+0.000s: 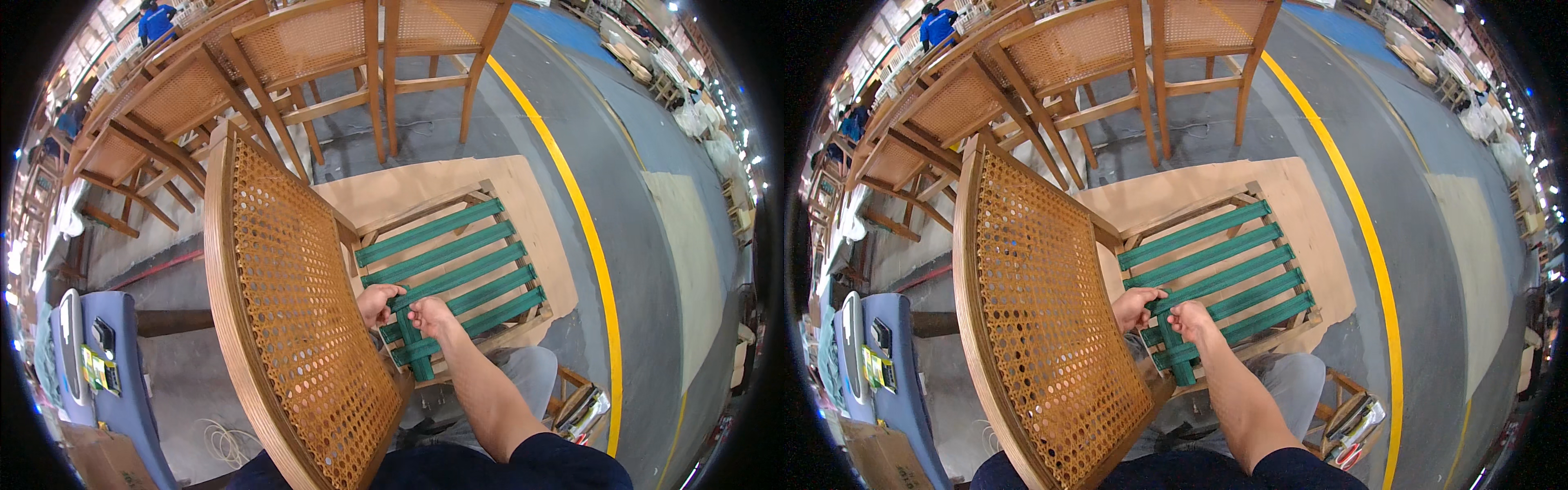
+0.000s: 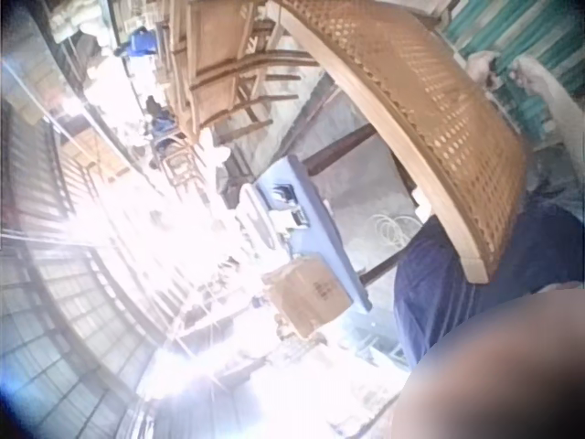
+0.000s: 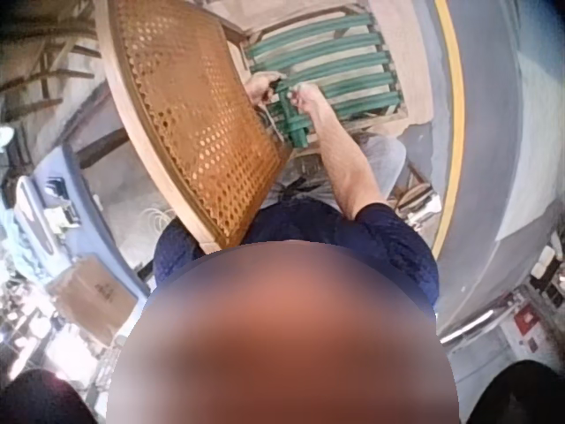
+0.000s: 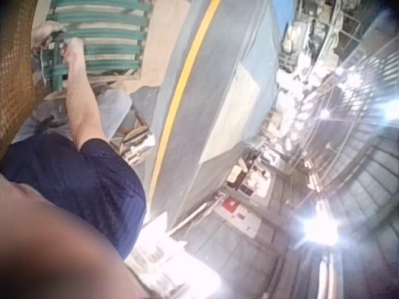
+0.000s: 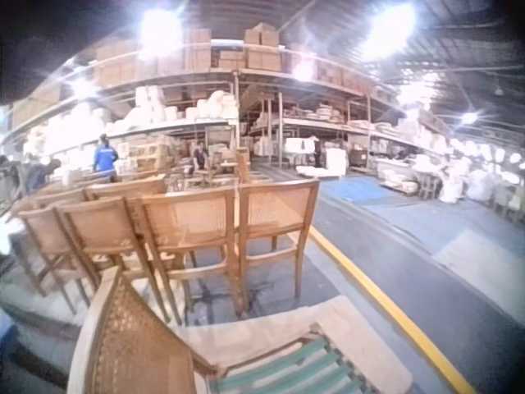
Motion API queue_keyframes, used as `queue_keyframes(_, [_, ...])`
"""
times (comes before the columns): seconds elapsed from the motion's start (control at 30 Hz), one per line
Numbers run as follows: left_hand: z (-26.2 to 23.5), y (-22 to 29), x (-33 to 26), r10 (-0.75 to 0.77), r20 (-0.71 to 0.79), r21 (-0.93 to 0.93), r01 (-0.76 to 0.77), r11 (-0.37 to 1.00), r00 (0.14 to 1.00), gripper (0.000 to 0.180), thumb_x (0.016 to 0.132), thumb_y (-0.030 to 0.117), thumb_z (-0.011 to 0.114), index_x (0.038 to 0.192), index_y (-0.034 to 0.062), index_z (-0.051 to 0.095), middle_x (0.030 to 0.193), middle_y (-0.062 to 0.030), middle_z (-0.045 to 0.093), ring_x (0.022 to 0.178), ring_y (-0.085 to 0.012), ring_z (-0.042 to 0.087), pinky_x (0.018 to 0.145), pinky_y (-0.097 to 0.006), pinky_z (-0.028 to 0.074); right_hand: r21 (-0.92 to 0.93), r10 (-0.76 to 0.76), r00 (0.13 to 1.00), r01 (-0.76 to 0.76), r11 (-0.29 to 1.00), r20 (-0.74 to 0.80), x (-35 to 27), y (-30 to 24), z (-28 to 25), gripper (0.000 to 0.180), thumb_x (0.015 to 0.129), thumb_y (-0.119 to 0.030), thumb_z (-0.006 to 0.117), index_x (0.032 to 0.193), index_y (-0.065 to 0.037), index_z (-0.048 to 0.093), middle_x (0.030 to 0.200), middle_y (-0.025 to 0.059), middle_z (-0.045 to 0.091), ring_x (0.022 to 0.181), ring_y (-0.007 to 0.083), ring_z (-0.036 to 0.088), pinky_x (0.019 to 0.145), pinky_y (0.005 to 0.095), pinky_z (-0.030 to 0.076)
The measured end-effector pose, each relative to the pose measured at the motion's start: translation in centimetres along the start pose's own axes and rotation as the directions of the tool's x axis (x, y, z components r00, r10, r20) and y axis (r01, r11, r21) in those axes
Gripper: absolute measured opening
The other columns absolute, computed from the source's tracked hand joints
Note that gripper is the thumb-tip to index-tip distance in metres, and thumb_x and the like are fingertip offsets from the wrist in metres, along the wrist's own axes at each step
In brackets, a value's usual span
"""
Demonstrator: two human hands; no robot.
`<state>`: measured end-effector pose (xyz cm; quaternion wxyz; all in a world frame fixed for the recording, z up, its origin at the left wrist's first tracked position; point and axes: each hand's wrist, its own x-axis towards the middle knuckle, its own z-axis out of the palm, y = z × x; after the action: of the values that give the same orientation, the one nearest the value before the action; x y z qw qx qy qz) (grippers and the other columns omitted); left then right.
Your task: The person weaves green straps into a wooden chair frame to create a seat. They use a staple gun to secure the straps and scissors to trim excess material.
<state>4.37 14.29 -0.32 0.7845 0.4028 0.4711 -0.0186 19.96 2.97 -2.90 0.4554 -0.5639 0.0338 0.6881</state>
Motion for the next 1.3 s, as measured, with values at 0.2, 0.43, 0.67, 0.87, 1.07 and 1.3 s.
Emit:
queue_keyframes(0.2, [0.0, -2.4, -2.2, 0.237, -0.052, -0.358, -0.24, 0.903, 0.97, 0.045, 0.113, 0.035, 0.049, 0.149, 0.0095, 0.058, 0.059, -0.0001, 0.047, 0.048, -0.0125, 0.045, 0.049, -0.033, 0.042, -0.486, -0.113, 0.993, 0.08, 0.87, -0.037, -5.0, -2.3, 1.1, 0.026, 0.103, -0.015, 0.065, 0.121, 0.004, 0.066, 0.11, 0.0154, 0.07, 0.085, 0.0192, 0.072, 0.057, 0.0284, 0.051])
queue_keyframes(0.43, [-0.2, -0.8, -1.4, 0.454, -0.034, -0.409, -0.427, 0.807, 0.89, 0.047, 0.112, 0.034, 0.05, 0.153, 0.0106, 0.055, 0.07, 0.0002, 0.059, 0.05, -0.0078, 0.049, 0.046, -0.026, 0.042, -0.362, -0.415, 0.879, 0.475, 0.802, 0.233, -2.2, -4.3, 4.4, 0.034, 0.105, -0.017, 0.067, 0.133, 0.002, 0.067, 0.104, 0.0104, 0.075, 0.08, 0.0136, 0.07, 0.058, 0.0278, 0.053])
queue_keyframes(0.67, [-2.3, 2.9, 1.4, 0.538, -0.426, 0.18, -0.514, 0.839, 0.727, 0.037, 0.11, 0.022, 0.051, 0.14, 0.0039, 0.063, 0.122, -0.012, 0.071, 0.049, -0.0106, 0.055, 0.045, -0.029, 0.047, -0.603, -0.118, 0.981, 0.0, 0.798, -0.156, 5.3, -11.2, 6.3, 0.024, 0.104, -0.005, 0.051, 0.119, 0.01, 0.062, 0.096, 0.0141, 0.071, 0.065, 0.0198, 0.069, 0.049, 0.0298, 0.052])
queue_keyframes(0.87, [-2.0, 2.7, 2.9, 0.566, -0.467, 0.119, -0.586, 0.802, 0.68, 0.044, 0.109, 0.022, 0.054, 0.144, -0.004, 0.056, 0.128, -0.0165, 0.068, 0.052, -0.0138, 0.057, 0.048, -0.029, 0.05, 0.156, -0.05, 0.998, 0.055, 0.986, -0.037, 8.7, -9.4, 6.7, 0.014, 0.103, -0.01, 0.061, 0.112, -0.002, 0.055, 0.094, 0.0117, 0.06, 0.067, 0.0183, 0.059, 0.05, 0.0281, 0.043])
queue_keyframes(1.07, [-3.4, 3.7, 3.4, 0.426, -0.526, 0.024, -0.488, 0.873, 0.736, 0.038, 0.109, 0.028, 0.055, 0.135, 0.0003, 0.063, 0.082, -0.0052, 0.063, 0.05, -0.0132, 0.053, 0.047, -0.028, 0.048, 0.365, 0.061, 0.978, -0.131, 0.922, 0.197, 8.6, -9.6, 7.6, 0.025, 0.103, -0.034, 0.069, 0.106, -0.012, 0.058, 0.096, 0.0036, 0.055, 0.066, 0.015, 0.052, 0.049, 0.0288, 0.038])
queue_keyframes(1.3, [-0.2, 7.2, 6.0, 0.366, -0.33, -0.306, -0.465, 0.831, 0.87, 0.028, 0.11, 0.029, 0.057, 0.109, 0.0026, 0.066, 0.065, -0.0015, 0.056, 0.044, -0.0131, 0.047, 0.04, -0.031, 0.042, 0.307, 0.11, 0.986, -0.145, 0.94, 0.127, 8.6, -12.2, 5.4, 0.044, 0.103, -0.048, 0.065, 0.111, -0.004, 0.064, 0.088, 0.0074, 0.067, 0.07, 0.0171, 0.059, 0.049, 0.0274, 0.043])
